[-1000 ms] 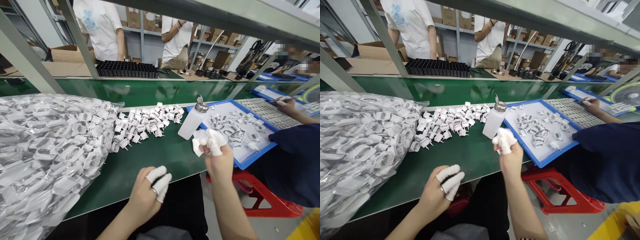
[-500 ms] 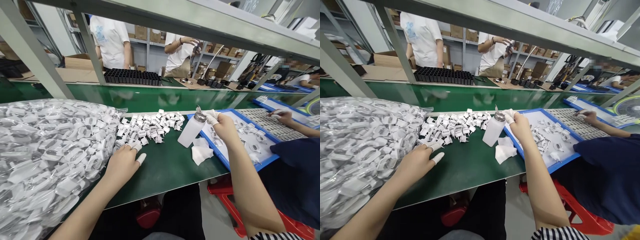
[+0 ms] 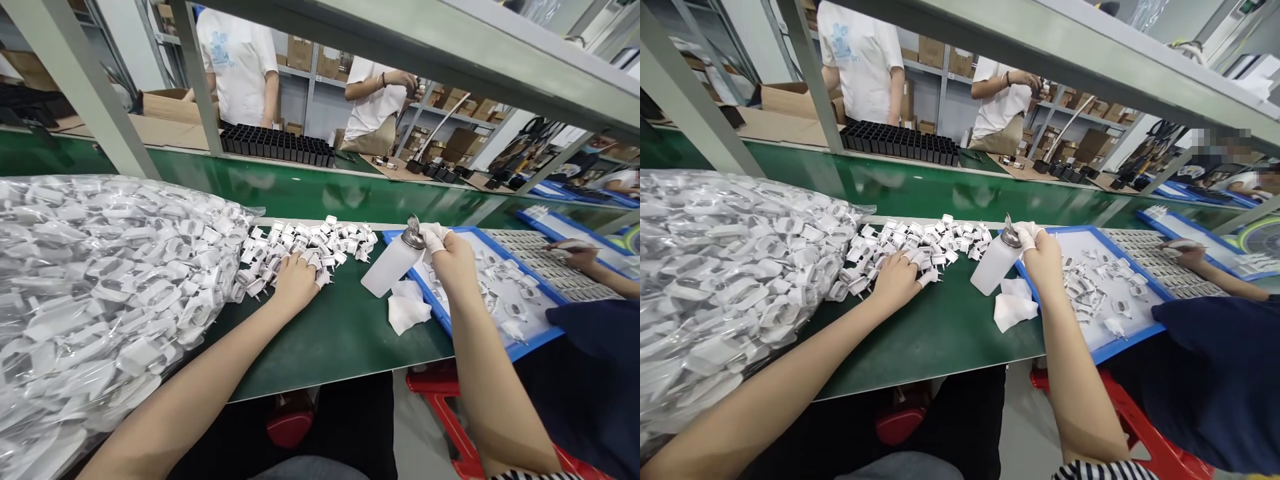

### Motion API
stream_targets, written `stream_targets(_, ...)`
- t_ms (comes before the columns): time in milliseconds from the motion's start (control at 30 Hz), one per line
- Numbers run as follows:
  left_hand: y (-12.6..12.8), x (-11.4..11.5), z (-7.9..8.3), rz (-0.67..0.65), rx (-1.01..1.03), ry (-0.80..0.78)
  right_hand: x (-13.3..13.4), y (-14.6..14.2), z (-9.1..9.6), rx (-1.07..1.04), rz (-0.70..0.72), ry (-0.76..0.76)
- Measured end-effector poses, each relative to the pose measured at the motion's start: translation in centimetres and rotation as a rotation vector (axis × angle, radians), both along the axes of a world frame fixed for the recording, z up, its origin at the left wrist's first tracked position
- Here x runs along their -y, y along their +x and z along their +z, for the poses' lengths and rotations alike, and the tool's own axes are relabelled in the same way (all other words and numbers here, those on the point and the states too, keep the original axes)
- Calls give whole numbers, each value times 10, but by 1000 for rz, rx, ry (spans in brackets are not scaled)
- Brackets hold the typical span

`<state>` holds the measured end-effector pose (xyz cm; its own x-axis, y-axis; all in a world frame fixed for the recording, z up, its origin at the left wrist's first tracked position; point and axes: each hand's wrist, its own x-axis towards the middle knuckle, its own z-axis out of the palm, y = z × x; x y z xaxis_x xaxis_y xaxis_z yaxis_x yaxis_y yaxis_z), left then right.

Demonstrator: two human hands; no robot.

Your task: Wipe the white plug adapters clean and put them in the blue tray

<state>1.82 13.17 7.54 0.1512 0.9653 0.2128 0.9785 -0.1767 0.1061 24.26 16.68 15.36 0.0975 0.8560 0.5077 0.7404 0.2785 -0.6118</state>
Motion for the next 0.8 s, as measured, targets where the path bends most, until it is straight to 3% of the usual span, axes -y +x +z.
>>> stream_targets(233, 14, -3, -24, -96, 20, 22, -3, 4, -2, 22, 29, 23)
stream_targets(467, 13, -3, -28, -97, 42, 41, -4, 6, -4, -29, 44, -26)
stream_targets(800, 13, -3, -27, -108, 71, 40, -6, 5, -9, -70, 73, 62)
